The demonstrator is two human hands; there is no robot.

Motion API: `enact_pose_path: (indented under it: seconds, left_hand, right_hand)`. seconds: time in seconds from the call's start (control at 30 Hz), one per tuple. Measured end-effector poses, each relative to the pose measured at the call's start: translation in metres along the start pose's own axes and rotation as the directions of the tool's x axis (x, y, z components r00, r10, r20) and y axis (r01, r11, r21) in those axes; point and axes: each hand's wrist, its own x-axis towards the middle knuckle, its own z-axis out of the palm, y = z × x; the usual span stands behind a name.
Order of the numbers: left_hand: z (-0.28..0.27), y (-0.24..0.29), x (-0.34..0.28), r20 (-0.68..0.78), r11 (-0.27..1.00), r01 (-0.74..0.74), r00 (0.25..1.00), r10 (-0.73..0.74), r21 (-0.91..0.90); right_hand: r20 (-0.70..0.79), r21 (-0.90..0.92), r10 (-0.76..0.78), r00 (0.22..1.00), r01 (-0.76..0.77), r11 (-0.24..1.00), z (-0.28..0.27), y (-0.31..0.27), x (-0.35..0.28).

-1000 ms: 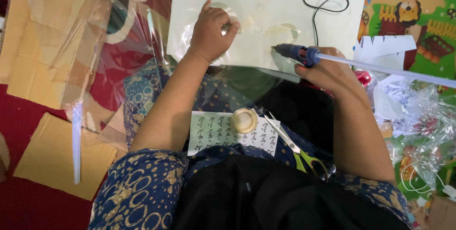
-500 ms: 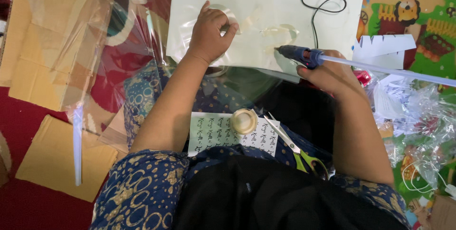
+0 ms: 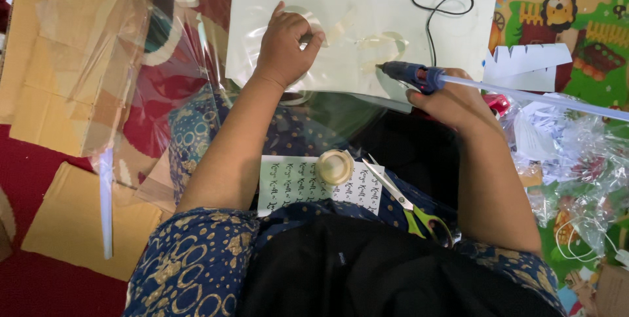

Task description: The person uses a glue gun and scissors to assemble gift packaging, applying glue to clear plastic wrap and cutting labels.

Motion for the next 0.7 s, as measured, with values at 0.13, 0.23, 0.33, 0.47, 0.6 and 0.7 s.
enact_pose_path:
  seconds: [0.13,0.23,0.33,0.47,0.6,0.7]
  left_hand:
    - [0.000,-0.001,0.000,0.009,1.000,-0.021,1.000,0.021,0.018]
    - [-0.002,0.004,0.001,0.020,1.000,0.000,1.000,0.000,0.013]
    - [-0.005,0.006,0.000,0.022,1.000,0.000,1.000,0.000,0.009]
    - [-0.007,0.008,0.002,0.054,1.000,0.017,0.998,-0.018,0.025]
    - [-0.004,0.004,-0.001,0.034,0.999,0.031,0.999,-0.032,0.015]
    - [-0.005,0.004,0.000,0.027,1.000,0.026,0.999,-0.027,0.012]
  right_hand:
    - [0.015,-0.004,-0.056,0.998,0.056,0.998,0.003,0.005,0.006]
    - [-0.097,0.342,-0.135,0.986,0.160,0.926,0.004,0.037,0.033]
    - [-0.270,0.646,0.035,0.962,0.154,0.747,-0.001,0.078,0.074]
    - [-0.484,0.729,-0.065,0.873,0.443,0.522,-0.025,0.108,0.119]
    - [-0.479,0.850,0.151,0.865,0.415,0.325,-0.036,0.108,0.148]
    - [-0.500,0.865,0.194,0.844,0.475,0.164,-0.030,0.103,0.176]
